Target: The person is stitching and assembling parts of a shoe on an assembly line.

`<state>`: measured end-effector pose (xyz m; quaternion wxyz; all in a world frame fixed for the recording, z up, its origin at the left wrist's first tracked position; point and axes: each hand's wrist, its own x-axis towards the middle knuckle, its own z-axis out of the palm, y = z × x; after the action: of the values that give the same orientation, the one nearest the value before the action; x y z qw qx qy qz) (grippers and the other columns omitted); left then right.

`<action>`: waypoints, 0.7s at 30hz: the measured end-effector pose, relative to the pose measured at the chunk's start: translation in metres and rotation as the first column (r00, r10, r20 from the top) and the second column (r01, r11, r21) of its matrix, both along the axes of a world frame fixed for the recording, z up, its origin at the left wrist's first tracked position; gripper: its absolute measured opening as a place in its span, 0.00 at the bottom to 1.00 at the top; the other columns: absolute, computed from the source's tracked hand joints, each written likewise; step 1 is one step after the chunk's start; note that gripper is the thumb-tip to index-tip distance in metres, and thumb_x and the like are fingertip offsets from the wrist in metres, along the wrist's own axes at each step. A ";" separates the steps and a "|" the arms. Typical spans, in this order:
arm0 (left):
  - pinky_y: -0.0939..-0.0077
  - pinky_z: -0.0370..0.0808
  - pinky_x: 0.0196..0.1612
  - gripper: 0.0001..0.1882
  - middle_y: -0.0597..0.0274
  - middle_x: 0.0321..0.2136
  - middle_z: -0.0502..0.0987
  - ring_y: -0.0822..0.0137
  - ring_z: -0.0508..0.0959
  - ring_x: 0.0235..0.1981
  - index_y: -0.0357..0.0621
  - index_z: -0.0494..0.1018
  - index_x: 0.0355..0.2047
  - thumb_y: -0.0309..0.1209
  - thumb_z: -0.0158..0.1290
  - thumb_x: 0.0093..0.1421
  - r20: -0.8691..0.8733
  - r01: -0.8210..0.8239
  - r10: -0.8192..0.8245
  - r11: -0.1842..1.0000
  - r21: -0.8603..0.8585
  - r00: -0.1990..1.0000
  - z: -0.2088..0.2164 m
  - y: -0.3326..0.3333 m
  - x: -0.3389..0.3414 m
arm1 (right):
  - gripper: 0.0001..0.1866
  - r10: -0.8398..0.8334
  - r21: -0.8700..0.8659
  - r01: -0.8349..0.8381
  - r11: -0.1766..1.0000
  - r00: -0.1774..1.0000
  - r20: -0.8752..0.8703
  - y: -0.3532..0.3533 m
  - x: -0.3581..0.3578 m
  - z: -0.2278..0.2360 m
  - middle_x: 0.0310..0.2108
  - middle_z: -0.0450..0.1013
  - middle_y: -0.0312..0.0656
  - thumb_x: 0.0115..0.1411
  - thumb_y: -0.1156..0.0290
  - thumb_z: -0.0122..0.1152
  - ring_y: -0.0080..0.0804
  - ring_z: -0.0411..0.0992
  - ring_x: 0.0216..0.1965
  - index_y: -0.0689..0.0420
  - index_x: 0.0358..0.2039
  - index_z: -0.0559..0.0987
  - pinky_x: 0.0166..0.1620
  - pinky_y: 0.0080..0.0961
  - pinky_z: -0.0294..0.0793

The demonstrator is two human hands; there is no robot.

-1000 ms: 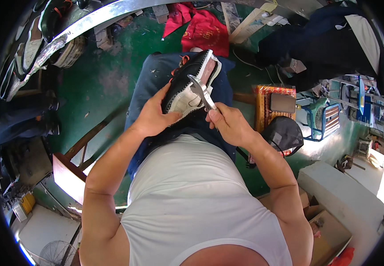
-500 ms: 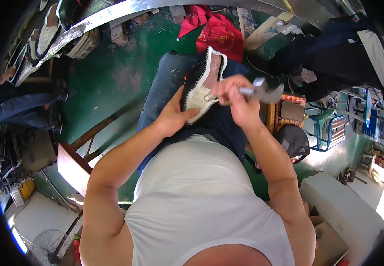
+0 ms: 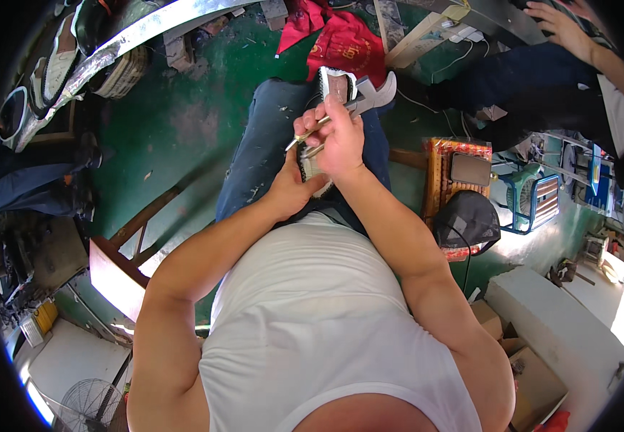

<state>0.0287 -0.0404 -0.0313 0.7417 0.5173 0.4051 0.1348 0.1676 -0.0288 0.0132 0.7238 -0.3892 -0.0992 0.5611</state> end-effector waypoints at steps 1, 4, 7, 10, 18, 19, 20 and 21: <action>0.71 0.64 0.63 0.56 0.47 0.62 0.63 0.62 0.66 0.62 0.35 0.29 0.71 0.26 0.62 0.57 0.034 -0.002 0.003 0.999 -0.050 0.999 0.000 0.001 -0.001 | 0.18 0.008 -0.029 -0.013 0.999 0.987 -0.162 0.003 0.002 0.005 0.21 0.70 0.39 0.65 0.55 0.57 0.35 0.73 0.26 0.55 0.25 0.71 0.20 0.21 0.61; 0.71 0.61 0.64 0.55 0.46 0.63 0.62 0.60 0.65 0.63 0.34 0.31 0.71 0.27 0.61 0.57 0.032 -0.025 0.025 1.000 -0.002 0.999 -0.002 0.002 -0.002 | 0.20 0.186 0.112 -0.150 0.982 0.707 -0.682 -0.014 0.039 0.003 0.27 0.70 0.36 0.64 0.49 0.55 0.35 0.72 0.30 0.52 0.27 0.71 0.21 0.20 0.63; 0.71 0.59 0.66 0.55 0.44 0.63 0.63 0.58 0.65 0.63 0.32 0.35 0.71 0.31 0.62 0.56 -0.083 0.022 -0.007 0.984 0.176 0.996 0.003 0.004 -0.010 | 0.13 0.183 -0.193 -0.226 0.955 0.959 -0.217 -0.043 0.057 0.021 0.31 0.73 0.37 0.66 0.58 0.57 0.28 0.72 0.29 0.54 0.34 0.73 0.23 0.19 0.65; 0.72 0.61 0.64 0.48 0.51 0.61 0.67 0.63 0.68 0.61 0.35 0.49 0.70 0.31 0.63 0.54 -0.019 0.089 -0.087 0.968 0.234 0.996 0.039 0.041 -0.030 | 0.11 0.516 -0.483 -0.328 0.812 0.789 0.332 -0.093 0.082 0.028 0.28 0.75 0.37 0.67 0.64 0.57 0.20 0.70 0.24 0.58 0.41 0.73 0.22 0.17 0.65; 0.77 0.68 0.58 0.31 0.59 0.54 0.74 0.73 0.72 0.52 0.34 0.63 0.64 0.25 0.59 0.61 -0.128 0.094 -0.070 0.976 0.194 0.989 0.102 0.100 -0.066 | 0.16 0.859 -0.602 -0.612 0.512 0.383 0.340 -0.080 0.046 0.049 0.29 0.74 0.38 0.66 0.67 0.57 0.23 0.74 0.27 0.65 0.49 0.74 0.30 0.22 0.74; 0.77 0.68 0.58 0.29 0.60 0.54 0.74 0.73 0.71 0.53 0.36 0.64 0.64 0.27 0.58 0.64 -0.135 0.121 -0.092 0.967 0.224 0.987 0.103 0.097 -0.064 | 0.15 0.824 -0.560 -0.625 0.544 0.274 0.495 -0.071 0.042 0.040 0.29 0.74 0.38 0.65 0.68 0.57 0.23 0.74 0.26 0.65 0.48 0.74 0.30 0.23 0.75; 0.78 0.67 0.58 0.29 0.61 0.54 0.74 0.73 0.71 0.52 0.38 0.65 0.64 0.26 0.58 0.64 -0.167 0.124 -0.085 0.962 0.244 0.982 0.101 0.095 -0.062 | 0.15 0.756 -0.517 -0.640 0.569 0.160 0.634 -0.062 0.040 0.035 0.29 0.73 0.39 0.65 0.68 0.57 0.23 0.74 0.26 0.65 0.48 0.74 0.30 0.24 0.75; 0.78 0.67 0.58 0.27 0.60 0.54 0.74 0.73 0.71 0.53 0.38 0.65 0.64 0.29 0.56 0.66 -0.161 0.154 -0.107 0.938 0.312 0.981 0.099 0.092 -0.061 | 0.13 0.783 -0.536 -0.650 0.539 0.152 0.603 -0.053 0.037 0.038 0.28 0.73 0.39 0.65 0.68 0.57 0.24 0.74 0.25 0.64 0.44 0.75 0.29 0.26 0.76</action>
<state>-0.0320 0.0511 0.0682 0.6239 0.6656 0.3937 0.1127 0.2047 -0.0819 0.0513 0.2069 -0.5514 -0.5406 0.6008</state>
